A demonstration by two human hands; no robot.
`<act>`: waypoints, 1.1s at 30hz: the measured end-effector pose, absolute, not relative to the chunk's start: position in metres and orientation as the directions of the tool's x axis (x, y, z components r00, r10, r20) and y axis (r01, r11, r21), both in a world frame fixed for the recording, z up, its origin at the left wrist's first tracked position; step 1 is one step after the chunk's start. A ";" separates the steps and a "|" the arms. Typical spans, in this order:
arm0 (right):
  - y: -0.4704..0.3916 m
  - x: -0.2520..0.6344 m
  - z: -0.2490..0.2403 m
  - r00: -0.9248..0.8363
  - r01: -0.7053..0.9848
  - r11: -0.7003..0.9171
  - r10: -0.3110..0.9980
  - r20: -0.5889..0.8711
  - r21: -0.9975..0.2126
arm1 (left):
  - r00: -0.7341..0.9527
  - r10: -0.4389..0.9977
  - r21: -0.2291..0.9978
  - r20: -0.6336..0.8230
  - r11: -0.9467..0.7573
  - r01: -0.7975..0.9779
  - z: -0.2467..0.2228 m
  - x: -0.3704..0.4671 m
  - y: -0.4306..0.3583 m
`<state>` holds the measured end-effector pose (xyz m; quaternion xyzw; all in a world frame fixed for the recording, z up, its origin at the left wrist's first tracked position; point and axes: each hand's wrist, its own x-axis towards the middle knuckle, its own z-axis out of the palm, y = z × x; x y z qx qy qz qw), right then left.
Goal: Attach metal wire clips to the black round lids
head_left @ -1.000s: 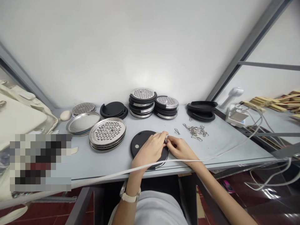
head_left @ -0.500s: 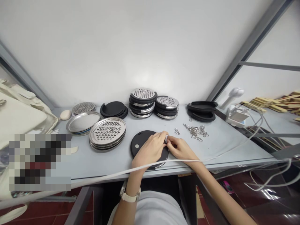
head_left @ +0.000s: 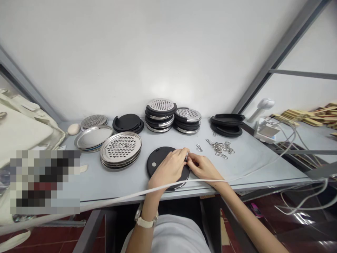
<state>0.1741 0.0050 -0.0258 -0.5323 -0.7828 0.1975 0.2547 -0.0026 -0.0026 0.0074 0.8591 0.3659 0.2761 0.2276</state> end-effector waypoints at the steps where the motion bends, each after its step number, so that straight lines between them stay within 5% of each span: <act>1: 0.005 0.174 -0.026 -0.305 0.732 0.357 0.933 0.189 -0.580 | 0.580 0.754 0.593 0.310 -0.630 0.502 0.007 -0.003 -0.003; 33: 0.007 0.176 -0.027 -0.302 0.708 0.352 0.935 0.188 -0.613 | 0.578 0.753 0.582 0.314 -0.634 0.510 0.007 -0.003 -0.003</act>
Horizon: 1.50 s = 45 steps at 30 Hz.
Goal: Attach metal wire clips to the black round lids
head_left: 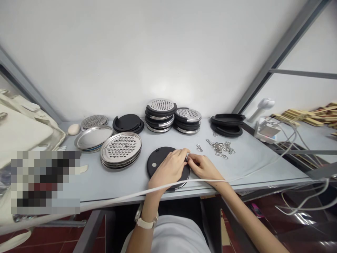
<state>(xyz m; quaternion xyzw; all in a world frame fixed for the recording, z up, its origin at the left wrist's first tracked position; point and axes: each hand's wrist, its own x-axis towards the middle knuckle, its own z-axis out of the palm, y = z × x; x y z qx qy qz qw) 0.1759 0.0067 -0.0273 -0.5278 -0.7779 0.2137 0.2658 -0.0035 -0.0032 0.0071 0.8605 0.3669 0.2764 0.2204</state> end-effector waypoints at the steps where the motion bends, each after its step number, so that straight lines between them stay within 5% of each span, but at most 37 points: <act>1: 0.007 0.176 -0.027 -0.302 0.703 0.351 0.935 0.188 -0.618 | 0.578 0.753 0.580 0.314 -0.634 0.511 0.007 -0.004 -0.003; 45: 0.006 0.175 -0.024 -0.277 0.676 0.336 0.941 0.196 -0.656 | 0.577 0.755 0.633 0.310 -0.617 0.467 0.006 -0.001 -0.002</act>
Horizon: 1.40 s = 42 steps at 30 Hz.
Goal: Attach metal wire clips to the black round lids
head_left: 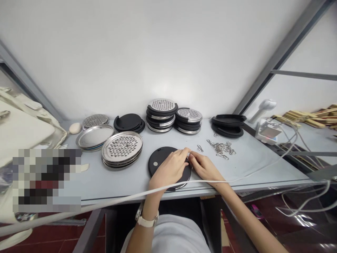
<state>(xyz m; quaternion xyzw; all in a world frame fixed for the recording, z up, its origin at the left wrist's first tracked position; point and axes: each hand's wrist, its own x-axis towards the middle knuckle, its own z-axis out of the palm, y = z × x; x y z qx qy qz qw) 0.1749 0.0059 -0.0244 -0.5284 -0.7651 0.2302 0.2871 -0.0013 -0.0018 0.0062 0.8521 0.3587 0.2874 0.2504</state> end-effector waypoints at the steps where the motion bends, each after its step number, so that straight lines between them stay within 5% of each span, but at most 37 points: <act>1: 0.006 0.175 -0.024 -0.281 0.677 0.337 0.940 0.194 -0.655 | 0.576 0.756 0.635 0.311 -0.616 0.466 0.006 -0.001 -0.002; 42: 0.006 0.175 -0.027 -0.301 0.692 0.349 0.935 0.186 -0.632 | 0.580 0.760 0.649 0.292 -0.603 0.463 0.007 -0.003 -0.002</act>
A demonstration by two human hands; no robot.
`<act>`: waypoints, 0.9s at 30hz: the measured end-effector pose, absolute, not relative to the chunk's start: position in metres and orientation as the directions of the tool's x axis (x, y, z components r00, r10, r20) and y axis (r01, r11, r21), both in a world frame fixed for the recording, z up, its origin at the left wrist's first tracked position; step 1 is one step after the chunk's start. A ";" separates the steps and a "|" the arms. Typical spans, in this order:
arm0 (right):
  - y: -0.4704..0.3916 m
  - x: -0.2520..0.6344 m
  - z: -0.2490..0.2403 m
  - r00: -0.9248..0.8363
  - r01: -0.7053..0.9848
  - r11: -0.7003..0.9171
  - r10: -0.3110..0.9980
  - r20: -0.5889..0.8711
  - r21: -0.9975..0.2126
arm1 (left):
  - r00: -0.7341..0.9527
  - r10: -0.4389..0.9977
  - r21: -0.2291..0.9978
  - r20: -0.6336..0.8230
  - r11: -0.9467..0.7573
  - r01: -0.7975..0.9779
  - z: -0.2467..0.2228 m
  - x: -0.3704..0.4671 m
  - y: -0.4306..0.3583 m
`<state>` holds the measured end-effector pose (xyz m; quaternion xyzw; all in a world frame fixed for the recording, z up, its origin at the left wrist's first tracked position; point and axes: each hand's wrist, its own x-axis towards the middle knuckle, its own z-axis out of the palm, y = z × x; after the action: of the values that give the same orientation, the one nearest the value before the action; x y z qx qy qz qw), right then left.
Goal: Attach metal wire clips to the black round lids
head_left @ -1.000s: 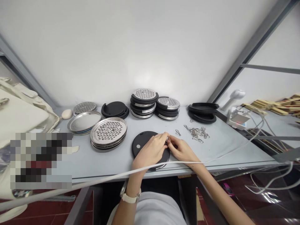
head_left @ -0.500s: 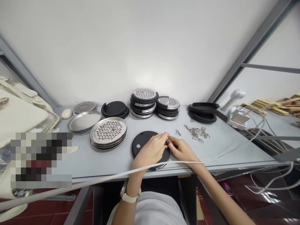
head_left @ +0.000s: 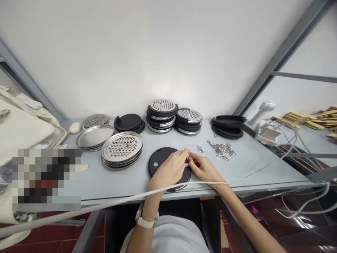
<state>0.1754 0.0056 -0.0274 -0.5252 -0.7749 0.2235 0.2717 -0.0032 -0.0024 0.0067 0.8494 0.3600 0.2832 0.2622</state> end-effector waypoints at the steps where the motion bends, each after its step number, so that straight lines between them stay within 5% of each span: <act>1: 0.006 0.175 -0.027 -0.300 0.692 0.347 0.936 0.186 -0.633 | 0.581 0.760 0.650 0.291 -0.603 0.462 0.007 -0.003 -0.003; 27: 0.007 0.176 -0.030 -0.293 0.707 0.340 0.939 0.180 -0.620 | 0.585 0.767 0.650 0.263 -0.589 0.480 0.010 -0.004 -0.003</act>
<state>0.1761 0.0071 -0.0304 -0.5317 -0.7741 0.2180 0.2657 -0.0035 -0.0030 0.0096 0.8495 0.3672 0.2697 0.2662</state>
